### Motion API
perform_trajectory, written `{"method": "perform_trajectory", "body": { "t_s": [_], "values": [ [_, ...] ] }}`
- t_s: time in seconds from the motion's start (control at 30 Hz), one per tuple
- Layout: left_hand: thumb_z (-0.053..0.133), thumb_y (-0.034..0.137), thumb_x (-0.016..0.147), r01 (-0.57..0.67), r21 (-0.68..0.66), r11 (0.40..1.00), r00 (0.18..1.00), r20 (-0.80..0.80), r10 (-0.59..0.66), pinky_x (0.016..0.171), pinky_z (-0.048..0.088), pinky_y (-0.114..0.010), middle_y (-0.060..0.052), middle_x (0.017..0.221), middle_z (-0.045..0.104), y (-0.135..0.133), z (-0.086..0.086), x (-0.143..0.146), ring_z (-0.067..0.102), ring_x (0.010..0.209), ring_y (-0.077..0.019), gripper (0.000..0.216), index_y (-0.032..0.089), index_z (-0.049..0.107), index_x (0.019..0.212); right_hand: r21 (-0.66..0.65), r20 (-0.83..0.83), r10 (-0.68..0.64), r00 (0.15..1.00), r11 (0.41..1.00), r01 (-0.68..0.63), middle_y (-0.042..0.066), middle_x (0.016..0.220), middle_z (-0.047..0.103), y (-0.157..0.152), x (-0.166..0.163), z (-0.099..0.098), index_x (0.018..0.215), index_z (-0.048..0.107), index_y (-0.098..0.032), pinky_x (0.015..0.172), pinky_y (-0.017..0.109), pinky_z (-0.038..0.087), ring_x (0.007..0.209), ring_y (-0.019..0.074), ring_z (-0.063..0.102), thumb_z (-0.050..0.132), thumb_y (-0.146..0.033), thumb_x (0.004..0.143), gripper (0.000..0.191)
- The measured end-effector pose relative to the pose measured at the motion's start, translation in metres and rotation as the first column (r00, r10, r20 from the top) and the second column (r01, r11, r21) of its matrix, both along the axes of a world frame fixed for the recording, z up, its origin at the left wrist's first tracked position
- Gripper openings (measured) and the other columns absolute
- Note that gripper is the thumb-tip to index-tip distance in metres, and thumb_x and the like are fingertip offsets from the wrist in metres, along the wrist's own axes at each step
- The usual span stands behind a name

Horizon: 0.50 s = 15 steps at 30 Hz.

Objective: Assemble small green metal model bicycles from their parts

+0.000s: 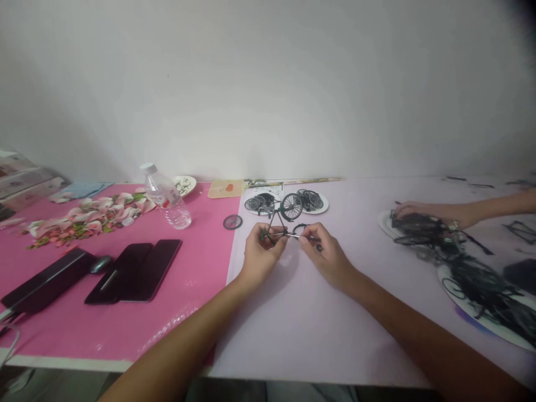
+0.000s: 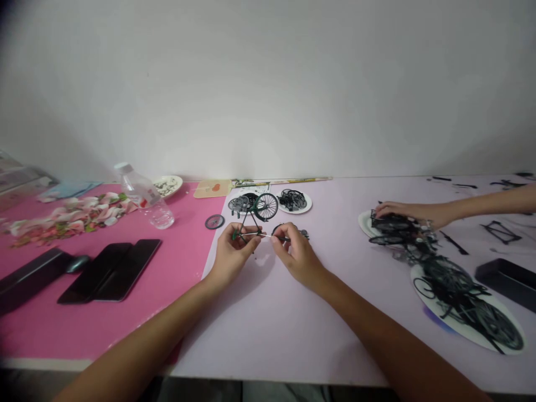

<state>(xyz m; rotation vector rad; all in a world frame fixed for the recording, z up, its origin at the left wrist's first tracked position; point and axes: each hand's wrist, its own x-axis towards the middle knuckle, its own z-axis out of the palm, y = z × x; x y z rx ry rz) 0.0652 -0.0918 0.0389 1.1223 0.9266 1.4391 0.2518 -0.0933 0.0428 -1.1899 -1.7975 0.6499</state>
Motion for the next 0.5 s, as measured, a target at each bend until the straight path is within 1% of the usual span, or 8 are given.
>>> {"method": "perform_trajectory", "body": {
  "t_s": [0.07,0.1,0.2,0.27,0.37,0.43,0.5],
  "values": [
    [0.084,0.026,0.076,0.020,-0.053,0.998,0.999,0.044,-0.017,0.074,0.057,-0.031,-0.012,0.112,0.077,0.000,0.002,0.000,0.079,0.097,-0.0260,0.045,0.023,0.041,0.089,0.013,-0.018,-0.015,1.000,1.000,0.015,0.005,0.096,0.069,0.000,0.000,0.000,0.100,0.057,-0.026,0.072,0.034,0.053,0.082,0.0208,0.066,0.058,-0.046,0.100,0.020],
    [0.085,0.026,0.074,0.030,-0.075,0.997,0.998,0.059,-0.025,0.073,0.057,-0.031,-0.011,0.111,0.077,0.001,0.002,0.000,0.079,0.098,-0.0273,0.047,0.023,0.040,0.089,0.021,-0.035,-0.026,0.999,0.999,0.027,0.005,0.096,0.069,0.001,0.000,0.000,0.099,0.058,-0.026,0.073,0.034,0.053,0.083,0.0214,0.066,0.060,-0.046,0.100,0.021],
    [0.086,0.022,0.069,0.076,-0.119,0.990,0.992,0.106,-0.063,0.078,0.057,-0.033,-0.010,0.105,0.077,0.001,0.005,-0.002,0.079,0.100,-0.0299,0.051,0.023,0.038,0.086,0.029,-0.121,-0.060,0.991,0.998,0.064,0.005,0.097,0.068,0.003,0.000,-0.004,0.099,0.060,-0.025,0.075,0.034,0.054,0.086,0.0219,0.067,0.061,-0.048,0.099,0.023],
    [0.085,0.019,0.068,0.105,-0.133,0.986,0.988,0.128,-0.088,0.082,0.057,-0.035,-0.009,0.103,0.077,0.001,0.006,-0.002,0.079,0.099,-0.0297,0.050,0.023,0.038,0.085,0.022,-0.178,-0.084,0.981,0.996,0.089,0.005,0.098,0.067,0.006,0.000,-0.006,0.100,0.060,-0.025,0.076,0.035,0.054,0.085,0.0218,0.065,0.060,-0.050,0.100,0.024],
    [0.083,0.014,0.065,0.141,-0.149,0.979,0.982,0.143,-0.120,0.085,0.058,-0.037,-0.007,0.098,0.078,0.001,0.007,-0.002,0.080,0.091,-0.0271,0.048,0.022,0.039,0.084,0.070,-0.235,-0.130,0.963,0.986,0.151,0.007,0.105,0.064,0.009,0.001,-0.009,0.100,0.059,-0.026,0.077,0.036,0.055,0.089,0.0222,0.063,0.053,-0.052,0.103,0.027],
    [0.082,0.012,0.064,0.160,-0.166,0.973,0.981,0.140,-0.138,0.081,0.058,-0.036,-0.006,0.095,0.077,0.001,0.008,-0.002,0.080,0.086,-0.0254,0.048,0.022,0.040,0.084,0.090,-0.281,-0.151,0.948,0.979,0.182,0.009,0.112,0.062,0.011,0.003,-0.009,0.104,0.058,-0.026,0.082,0.038,0.055,0.095,0.0229,0.062,0.044,-0.053,0.106,0.031],
    [0.082,0.012,0.063,0.176,-0.181,0.968,0.980,0.123,-0.155,0.076,0.058,-0.033,-0.006,0.094,0.077,0.002,0.008,-0.003,0.080,0.082,-0.0244,0.048,0.022,0.041,0.085,0.065,-0.312,-0.171,0.935,0.978,0.200,0.009,0.117,0.061,0.013,0.004,-0.009,0.110,0.057,-0.028,0.088,0.040,0.055,0.101,0.0233,0.062,0.038,-0.054,0.108,0.033]
  ]
}}
